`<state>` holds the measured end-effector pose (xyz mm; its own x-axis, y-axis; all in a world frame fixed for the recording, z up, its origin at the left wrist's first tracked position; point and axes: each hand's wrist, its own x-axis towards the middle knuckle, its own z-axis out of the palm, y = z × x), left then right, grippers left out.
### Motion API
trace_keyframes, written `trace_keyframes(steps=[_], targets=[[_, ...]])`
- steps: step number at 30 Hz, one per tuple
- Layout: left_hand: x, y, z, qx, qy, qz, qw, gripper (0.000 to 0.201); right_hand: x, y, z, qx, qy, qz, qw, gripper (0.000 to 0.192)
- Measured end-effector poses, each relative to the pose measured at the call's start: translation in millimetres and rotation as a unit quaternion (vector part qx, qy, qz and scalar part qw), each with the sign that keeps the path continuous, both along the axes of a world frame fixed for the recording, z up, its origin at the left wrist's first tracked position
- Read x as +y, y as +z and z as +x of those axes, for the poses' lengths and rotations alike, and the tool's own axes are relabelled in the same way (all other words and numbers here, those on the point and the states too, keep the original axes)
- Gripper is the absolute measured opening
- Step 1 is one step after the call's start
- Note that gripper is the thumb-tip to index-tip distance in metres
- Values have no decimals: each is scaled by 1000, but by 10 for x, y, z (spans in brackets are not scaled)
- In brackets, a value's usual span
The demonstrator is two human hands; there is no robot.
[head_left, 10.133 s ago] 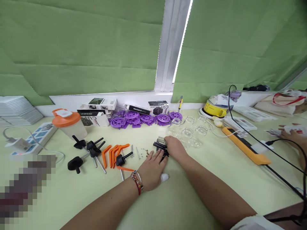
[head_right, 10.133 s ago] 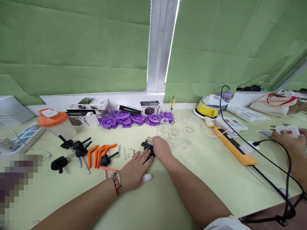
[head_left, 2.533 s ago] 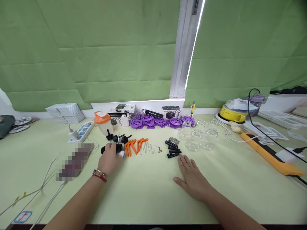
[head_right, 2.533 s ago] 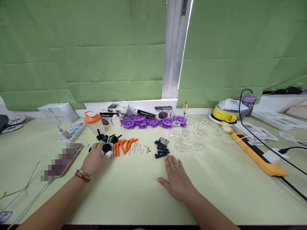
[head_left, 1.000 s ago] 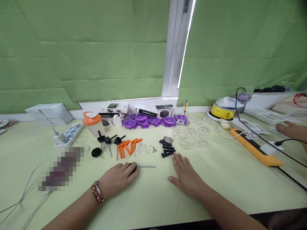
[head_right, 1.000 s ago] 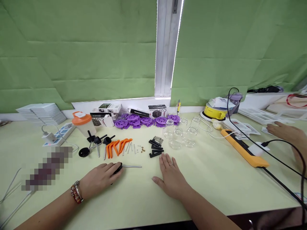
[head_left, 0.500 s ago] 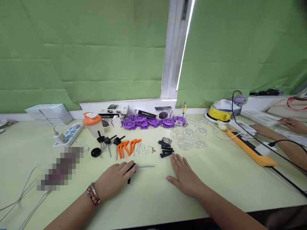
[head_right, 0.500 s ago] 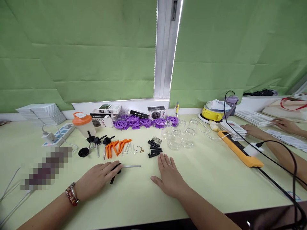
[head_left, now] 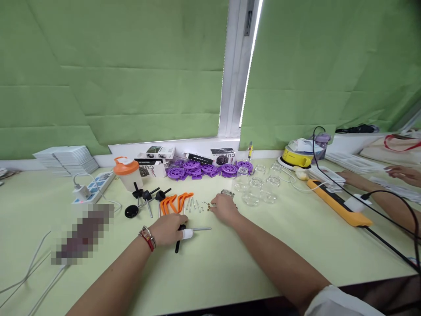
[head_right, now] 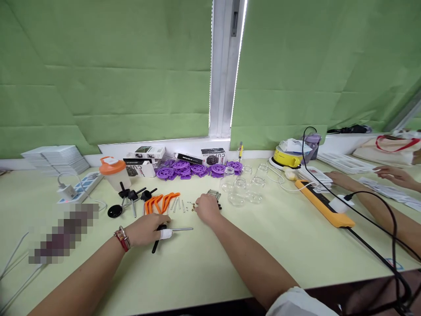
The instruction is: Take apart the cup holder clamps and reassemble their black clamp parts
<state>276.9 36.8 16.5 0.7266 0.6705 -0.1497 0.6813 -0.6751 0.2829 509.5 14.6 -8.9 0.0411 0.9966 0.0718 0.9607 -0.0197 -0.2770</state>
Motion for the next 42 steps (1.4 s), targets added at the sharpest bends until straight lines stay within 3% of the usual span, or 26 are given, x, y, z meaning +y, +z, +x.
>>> trace_keyframes(steps=[8, 16, 18, 20, 22, 24, 27, 35, 42], targets=[[-18, -79, -46, -25, 1, -47, 999, 40, 19, -109, -14, 33, -4, 5, 999, 14], [-22, -225, -45, -101, 21, -58, 993, 27, -108, -6, -8, 118, -6, 49, 992, 17], [-26, -265, -47, -139, 36, -64, 988, 28, -214, 5, 25, 182, -12, 55, 982, 18], [-34, -293, -43, -174, 47, -76, 981, 29, -331, -27, 46, 325, -38, 39, 944, 15], [-41, -309, -36, -198, 47, -95, 974, 29, -433, -95, 45, 491, -72, 6, 868, 11], [-44, -322, -28, -210, 40, -115, 970, 28, -498, -173, 30, 591, -90, -17, 801, 14], [-38, -349, -15, -217, 23, -128, 968, 28, -520, -260, 11, 639, -86, -21, 764, 19], [-24, -409, 41, -219, -3, -77, 973, 29, -514, -288, 6, 626, -78, -40, 775, 19], [-20, -406, 43, -219, -5, -78, 973, 29, -512, -280, -8, 620, -79, -45, 780, 15]])
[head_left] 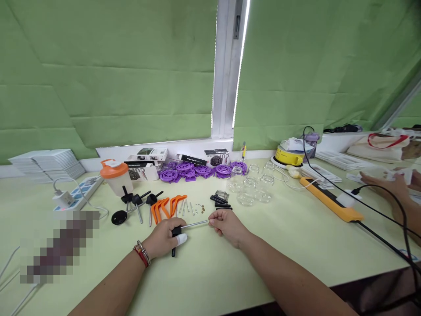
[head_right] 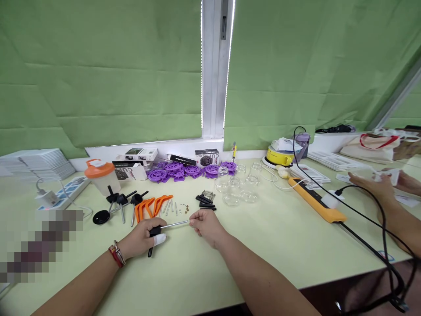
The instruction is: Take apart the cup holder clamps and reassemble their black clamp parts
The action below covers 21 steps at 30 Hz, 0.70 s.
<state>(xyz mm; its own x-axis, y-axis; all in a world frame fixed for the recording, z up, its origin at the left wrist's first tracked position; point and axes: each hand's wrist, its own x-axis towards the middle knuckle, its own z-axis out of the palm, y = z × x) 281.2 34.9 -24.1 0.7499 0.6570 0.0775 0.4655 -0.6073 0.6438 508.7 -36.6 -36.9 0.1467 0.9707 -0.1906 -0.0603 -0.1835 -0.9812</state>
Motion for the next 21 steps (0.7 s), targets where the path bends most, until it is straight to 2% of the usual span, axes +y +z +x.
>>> trace_keyframes(steps=[21], targets=[[0, 19, 19, 11, -17, -6, 1000, 28, -2, -25, -26, -32, 4, -15, 999, 11]])
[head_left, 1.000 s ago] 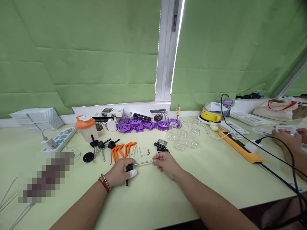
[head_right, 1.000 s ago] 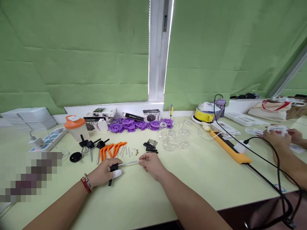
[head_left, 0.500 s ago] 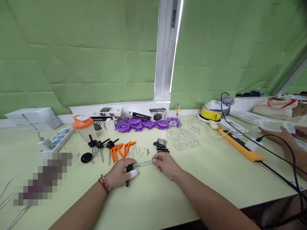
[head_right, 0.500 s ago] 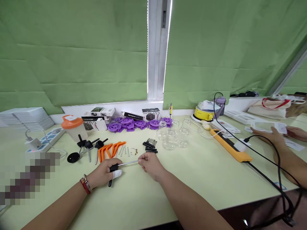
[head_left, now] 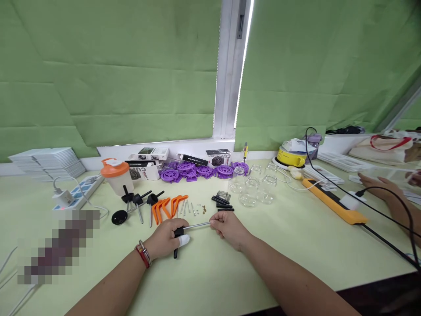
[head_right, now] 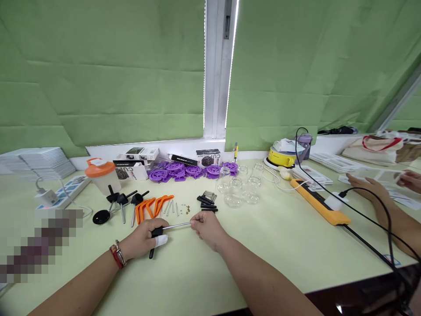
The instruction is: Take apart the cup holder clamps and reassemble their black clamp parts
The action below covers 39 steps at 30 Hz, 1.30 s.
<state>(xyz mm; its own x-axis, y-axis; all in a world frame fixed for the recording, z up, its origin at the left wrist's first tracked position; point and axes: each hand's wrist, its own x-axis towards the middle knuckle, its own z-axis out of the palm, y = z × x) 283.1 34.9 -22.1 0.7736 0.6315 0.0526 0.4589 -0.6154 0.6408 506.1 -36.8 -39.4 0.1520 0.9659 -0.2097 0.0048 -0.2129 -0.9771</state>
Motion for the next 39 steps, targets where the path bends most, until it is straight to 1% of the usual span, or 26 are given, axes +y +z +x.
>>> trace_keyframes(steps=[7, 12, 18, 25, 31, 39], targets=[[9, -4, 0, 8, -5, 15, 1000, 28, -6, 28, -12, -36, 2, 3, 999, 7], [12, -14, -4, 7, -4, 10, 1000, 30, 11, -42, -8, -57, 9, 18, 998, 10], [20, -28, -7, 5, -6, -1, 1000, 29, 51, -127, 11, -107, 14, 33, 994, 16], [24, -21, -6, 6, -8, 6, 1000, 26, 60, -124, 11, -148, 25, 28, 988, 23], [16, -5, -1, 6, -13, 12, 1000, 26, 71, -132, 13, -187, 35, 39, 981, 32], [2, 8, 5, 1, -16, 13, 1000, 26, 41, -88, -24, -179, 44, 36, 982, 38]])
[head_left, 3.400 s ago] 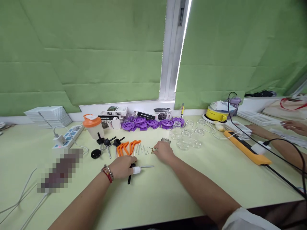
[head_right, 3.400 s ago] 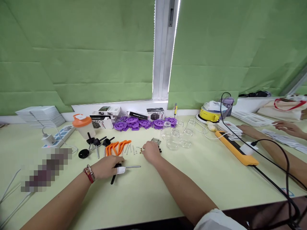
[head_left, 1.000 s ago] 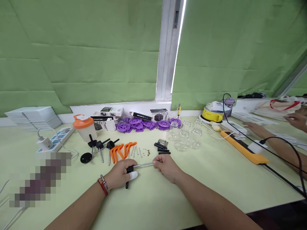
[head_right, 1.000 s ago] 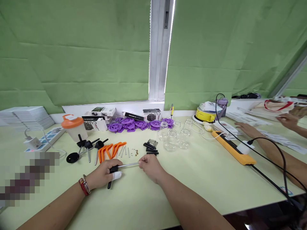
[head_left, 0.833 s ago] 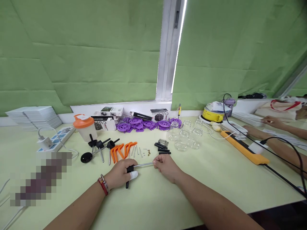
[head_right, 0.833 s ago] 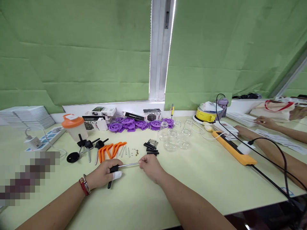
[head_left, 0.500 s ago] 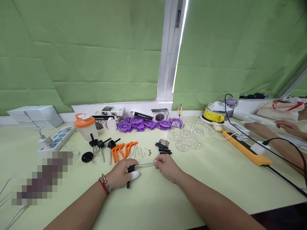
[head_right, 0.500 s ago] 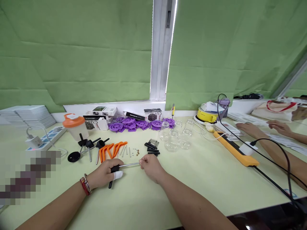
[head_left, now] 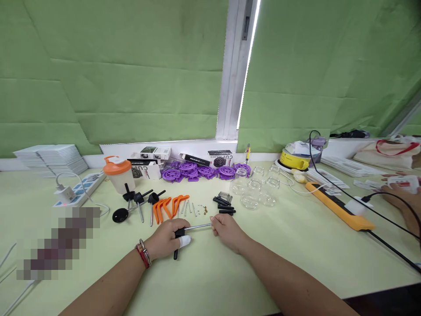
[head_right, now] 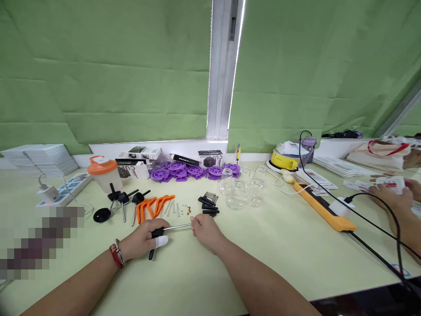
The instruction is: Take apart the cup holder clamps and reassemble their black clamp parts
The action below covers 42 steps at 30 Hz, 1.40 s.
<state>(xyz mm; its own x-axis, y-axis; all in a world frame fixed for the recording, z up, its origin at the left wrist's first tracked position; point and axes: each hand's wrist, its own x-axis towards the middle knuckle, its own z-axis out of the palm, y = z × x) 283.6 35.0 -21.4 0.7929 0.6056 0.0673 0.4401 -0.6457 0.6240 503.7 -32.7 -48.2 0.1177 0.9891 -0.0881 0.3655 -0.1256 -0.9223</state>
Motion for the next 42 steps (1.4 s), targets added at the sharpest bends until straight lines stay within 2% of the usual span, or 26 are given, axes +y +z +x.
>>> trace_keyframes(steps=[6, 12, 15, 23, 31, 35, 38, 42], targets=[[0, 0, -4, -2, 0, -2, 1000, 25, -9, -27, 43, -2, 19, 25, 999, 40], [1, 8, -6, 2, 7, -3, 1000, 25, -31, 17, 57, 110, 34, 19, 993, 17], [0, 14, 2, 6, 9, -2, 1000, 25, -30, 20, 59, 120, 33, 12, 992, 10], [11, -1, 4, 5, 3, -2, 1000, 28, -12, -26, 54, 82, 25, 9, 996, 21], [10, 5, 1, 1, 1, -11, 1000, 27, -32, 50, 45, 89, 24, 4, 996, 33], [6, 9, -4, 9, 5, -13, 1000, 27, -60, 93, 70, 138, 36, -17, 990, 20], [3, 11, -5, 11, 4, -13, 1000, 28, -64, 76, 88, 135, 48, -5, 990, 12], [2, 15, 0, 9, 2, -7, 1000, 28, -37, 3, 91, 101, 40, 2, 994, 14]])
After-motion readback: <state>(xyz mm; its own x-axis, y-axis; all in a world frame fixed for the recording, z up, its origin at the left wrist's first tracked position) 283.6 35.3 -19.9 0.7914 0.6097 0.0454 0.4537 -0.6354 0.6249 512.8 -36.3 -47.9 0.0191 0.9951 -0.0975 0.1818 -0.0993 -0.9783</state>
